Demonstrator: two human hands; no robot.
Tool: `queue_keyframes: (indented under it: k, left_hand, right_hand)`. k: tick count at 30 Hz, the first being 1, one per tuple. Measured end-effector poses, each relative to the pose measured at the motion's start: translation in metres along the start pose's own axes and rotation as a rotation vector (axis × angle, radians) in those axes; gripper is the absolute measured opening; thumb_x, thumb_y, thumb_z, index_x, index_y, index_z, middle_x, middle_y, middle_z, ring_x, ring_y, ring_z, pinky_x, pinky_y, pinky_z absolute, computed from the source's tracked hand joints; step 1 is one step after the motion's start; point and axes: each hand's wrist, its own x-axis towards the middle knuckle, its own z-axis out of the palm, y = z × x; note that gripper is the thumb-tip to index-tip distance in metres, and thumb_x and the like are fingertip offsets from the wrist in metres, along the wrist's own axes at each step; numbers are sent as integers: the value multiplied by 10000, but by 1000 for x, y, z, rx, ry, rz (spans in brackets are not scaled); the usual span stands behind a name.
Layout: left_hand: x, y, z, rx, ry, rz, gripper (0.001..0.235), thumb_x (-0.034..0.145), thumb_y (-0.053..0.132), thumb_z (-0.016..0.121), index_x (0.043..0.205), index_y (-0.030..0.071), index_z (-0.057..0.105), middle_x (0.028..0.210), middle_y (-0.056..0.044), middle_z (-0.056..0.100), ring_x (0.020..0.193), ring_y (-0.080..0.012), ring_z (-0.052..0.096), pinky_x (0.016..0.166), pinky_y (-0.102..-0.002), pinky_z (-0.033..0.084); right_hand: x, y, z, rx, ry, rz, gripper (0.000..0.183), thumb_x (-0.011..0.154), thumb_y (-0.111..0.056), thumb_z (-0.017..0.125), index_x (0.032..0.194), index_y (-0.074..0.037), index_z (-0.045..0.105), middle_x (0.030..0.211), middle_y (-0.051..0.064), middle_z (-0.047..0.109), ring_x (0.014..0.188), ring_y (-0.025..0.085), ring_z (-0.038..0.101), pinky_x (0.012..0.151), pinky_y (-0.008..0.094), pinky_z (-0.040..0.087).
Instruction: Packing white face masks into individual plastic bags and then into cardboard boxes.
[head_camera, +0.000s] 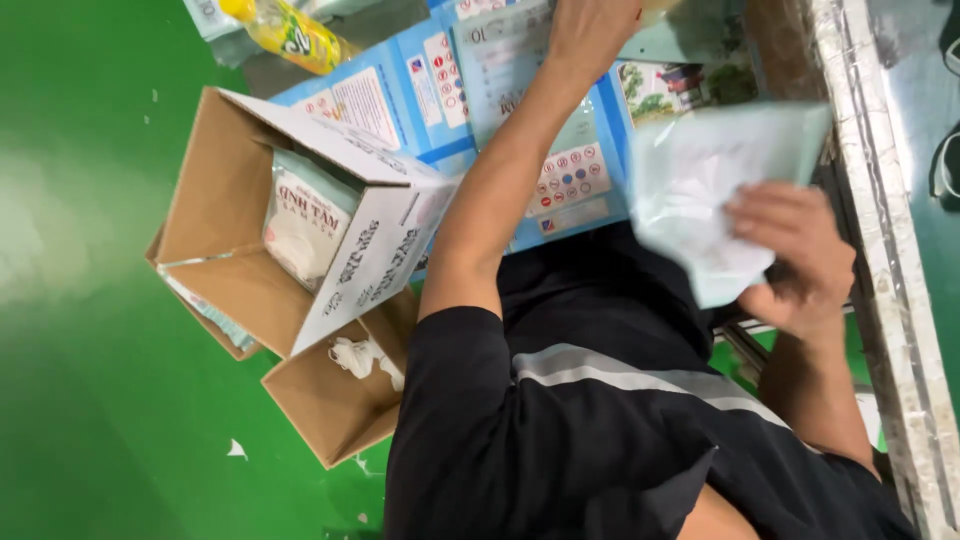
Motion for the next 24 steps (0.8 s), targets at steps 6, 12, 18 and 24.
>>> queue_keyframes:
  k: [6,12,18,24]
  left_hand:
    - [-25,5,-88,-320,56,2,269,867,277,846,991,94,692,908,-59,753,824,-309,719,720,-429,542]
    - [-79,-16,-152,-404,371,-297,392,831,298,893,1116,116,696,1041,-82,730,893,-299,728,776,-395,573]
    - [-102,-22,-183,-258,490,-292,541,905,227,860,1350,80,592,1350,-88,633,1149,-304,679,945,-386,574]
    - [-93,-4,-140,-52,169,-226,611,811,163,854,1371,122,612,1455,2,574,1045,-310,594,934,-403,539]
  right_hand:
    - [47,79,34,-344,426,-137,506,1035,-415,636,1268,33,663,1316,201,692,1299,423,553,1143,540,443]
    - [93,178,80,-498,307,-32,533,927,-242,686,1412,-22,686,1480,137,630,1408,397,483,1157,597,381]
    - [115,212,120,-702,-133,-15,562,918,-392,709,1434,-175,652,1572,100,540,1549,381,309,1108,881,30]
    - [104,199,116,-784,-203,-75,526,934,-467,699,1388,-209,644,1575,10,557,1562,422,291,1047,910,23]
